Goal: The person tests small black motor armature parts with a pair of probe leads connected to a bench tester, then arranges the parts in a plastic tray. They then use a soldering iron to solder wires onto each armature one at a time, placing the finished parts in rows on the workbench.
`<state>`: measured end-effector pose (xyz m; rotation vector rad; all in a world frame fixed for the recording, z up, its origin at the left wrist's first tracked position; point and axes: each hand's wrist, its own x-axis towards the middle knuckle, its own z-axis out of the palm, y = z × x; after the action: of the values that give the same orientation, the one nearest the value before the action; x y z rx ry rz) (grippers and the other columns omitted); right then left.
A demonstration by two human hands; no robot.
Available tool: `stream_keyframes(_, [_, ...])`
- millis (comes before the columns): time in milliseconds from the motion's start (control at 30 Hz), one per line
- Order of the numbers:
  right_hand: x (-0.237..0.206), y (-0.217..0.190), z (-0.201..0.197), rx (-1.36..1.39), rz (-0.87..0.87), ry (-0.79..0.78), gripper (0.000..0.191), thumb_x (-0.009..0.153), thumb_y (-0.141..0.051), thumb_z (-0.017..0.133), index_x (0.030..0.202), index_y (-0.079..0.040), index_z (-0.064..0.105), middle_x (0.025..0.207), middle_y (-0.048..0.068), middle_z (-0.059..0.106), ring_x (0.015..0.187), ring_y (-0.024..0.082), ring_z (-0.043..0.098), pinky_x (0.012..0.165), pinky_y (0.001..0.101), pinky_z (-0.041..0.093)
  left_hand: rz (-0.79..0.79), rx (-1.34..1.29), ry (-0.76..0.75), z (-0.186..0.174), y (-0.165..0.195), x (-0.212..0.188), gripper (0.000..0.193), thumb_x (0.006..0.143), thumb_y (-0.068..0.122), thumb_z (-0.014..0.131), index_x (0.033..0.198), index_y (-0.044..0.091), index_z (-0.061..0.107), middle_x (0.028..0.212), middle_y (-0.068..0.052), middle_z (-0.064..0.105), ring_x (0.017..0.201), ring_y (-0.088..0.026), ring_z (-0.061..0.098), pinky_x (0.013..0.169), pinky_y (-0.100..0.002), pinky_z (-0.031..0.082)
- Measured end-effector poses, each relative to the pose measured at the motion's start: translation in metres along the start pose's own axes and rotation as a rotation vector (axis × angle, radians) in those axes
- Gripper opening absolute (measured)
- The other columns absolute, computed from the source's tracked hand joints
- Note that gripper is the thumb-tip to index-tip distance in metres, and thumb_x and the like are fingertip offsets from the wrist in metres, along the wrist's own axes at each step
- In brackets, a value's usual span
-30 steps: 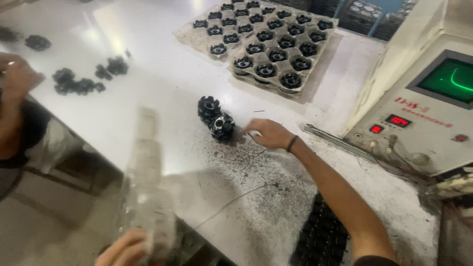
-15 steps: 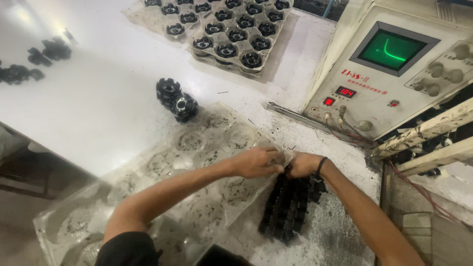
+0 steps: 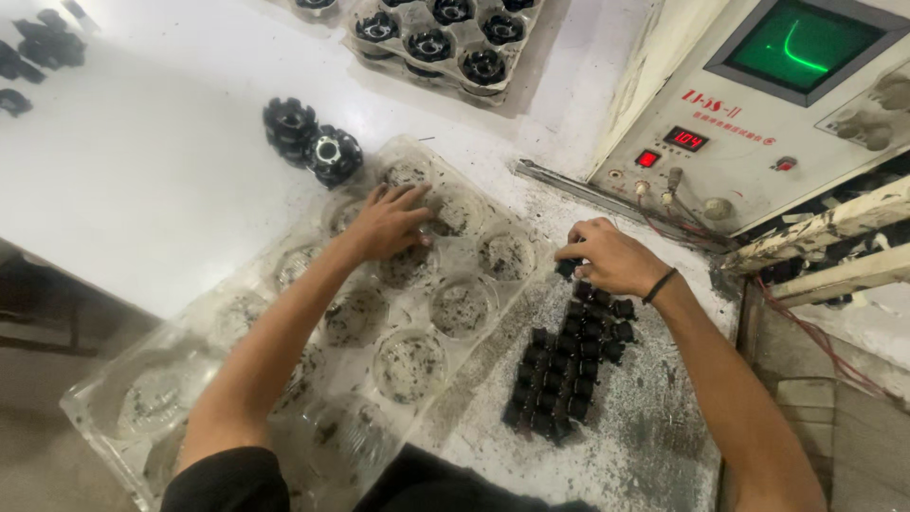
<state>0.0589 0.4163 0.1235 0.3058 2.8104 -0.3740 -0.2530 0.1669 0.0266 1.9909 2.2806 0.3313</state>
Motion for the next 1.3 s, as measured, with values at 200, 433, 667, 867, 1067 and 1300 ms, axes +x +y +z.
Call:
stream_keyframes(200, [0.038, -0.043, 0.031, 0.07, -0.153, 0.465, 0.038, 0.081, -0.011, 0.076, 0.119, -0.012, 0.073, 0.12, 0.015, 0.06, 0.125, 0.036, 0.049, 0.101, 0.0435, 0.049, -0.05, 0.007, 0.018, 0.004, -0.017, 0.016, 0.051, 0.093, 0.045, 0.066, 0.14, 0.028, 0.057, 0.166, -0.007, 0.029, 0.149, -0.035, 0.029, 0.12, -0.067, 0.016])
stream_keyframes(433, [0.008, -0.042, 0.052, 0.167, -0.236, 0.127, 0.05, 0.079, 0.008, 0.052, 0.113, -0.017, 0.077, 0.123, 0.007, 0.069, 0.119, 0.024, 0.063, 0.1, 0.0359, 0.052, -0.041, 0.101, 0.093, -0.003, -0.013, 0.016, 0.053, 0.086, 0.04, 0.073, 0.137, 0.031, 0.061, 0.163, -0.007, 0.035, 0.148, -0.035, 0.037, 0.12, -0.064, 0.022])
stream_keyframes(667, [-0.03, -0.062, 0.069, 0.248, -0.386, -0.349, 0.031, 0.088, -0.025, 0.076, 0.118, -0.017, 0.077, 0.116, 0.007, 0.058, 0.115, 0.026, 0.052, 0.103, 0.04, 0.045, 0.013, -0.014, 0.154, 0.001, -0.001, 0.032, 0.048, 0.086, 0.036, 0.074, 0.132, 0.024, 0.067, 0.16, -0.011, 0.041, 0.141, -0.039, 0.044, 0.115, -0.058, 0.033])
stream_keyframes(867, [-0.028, -0.075, 0.064, 0.025, -0.461, -0.369, 0.037, 0.082, -0.023, 0.079, 0.119, -0.019, 0.076, 0.113, 0.007, 0.056, 0.111, 0.026, 0.05, 0.098, 0.0399, 0.043, -0.01, 0.019, 0.136, -0.008, 0.009, 0.04, 0.047, 0.085, 0.041, 0.075, 0.127, 0.023, 0.068, 0.16, -0.011, 0.041, 0.14, -0.038, 0.044, 0.116, -0.058, 0.032])
stream_keyframes(1067, [-0.015, -0.06, 0.046, 0.311, -0.306, -0.114, 0.035, 0.09, -0.02, 0.072, 0.125, -0.019, 0.074, 0.107, 0.008, 0.06, 0.103, 0.025, 0.056, 0.094, 0.0353, 0.049, -0.019, 0.037, 0.065, -0.008, 0.013, 0.05, 0.049, 0.089, 0.045, 0.072, 0.134, 0.027, 0.065, 0.161, -0.011, 0.036, 0.141, -0.039, 0.041, 0.115, -0.061, 0.03])
stream_keyframes(1300, [0.014, -0.089, 0.067, 0.025, -0.438, 0.503, 0.033, 0.087, -0.002, 0.066, 0.115, -0.015, 0.076, 0.123, 0.011, 0.063, 0.118, 0.026, 0.058, 0.098, 0.0413, 0.055, 0.004, 0.052, 0.128, -0.004, 0.013, 0.047, 0.048, 0.088, 0.043, 0.073, 0.132, 0.023, 0.067, 0.162, -0.012, 0.04, 0.14, -0.039, 0.045, 0.117, -0.057, 0.034])
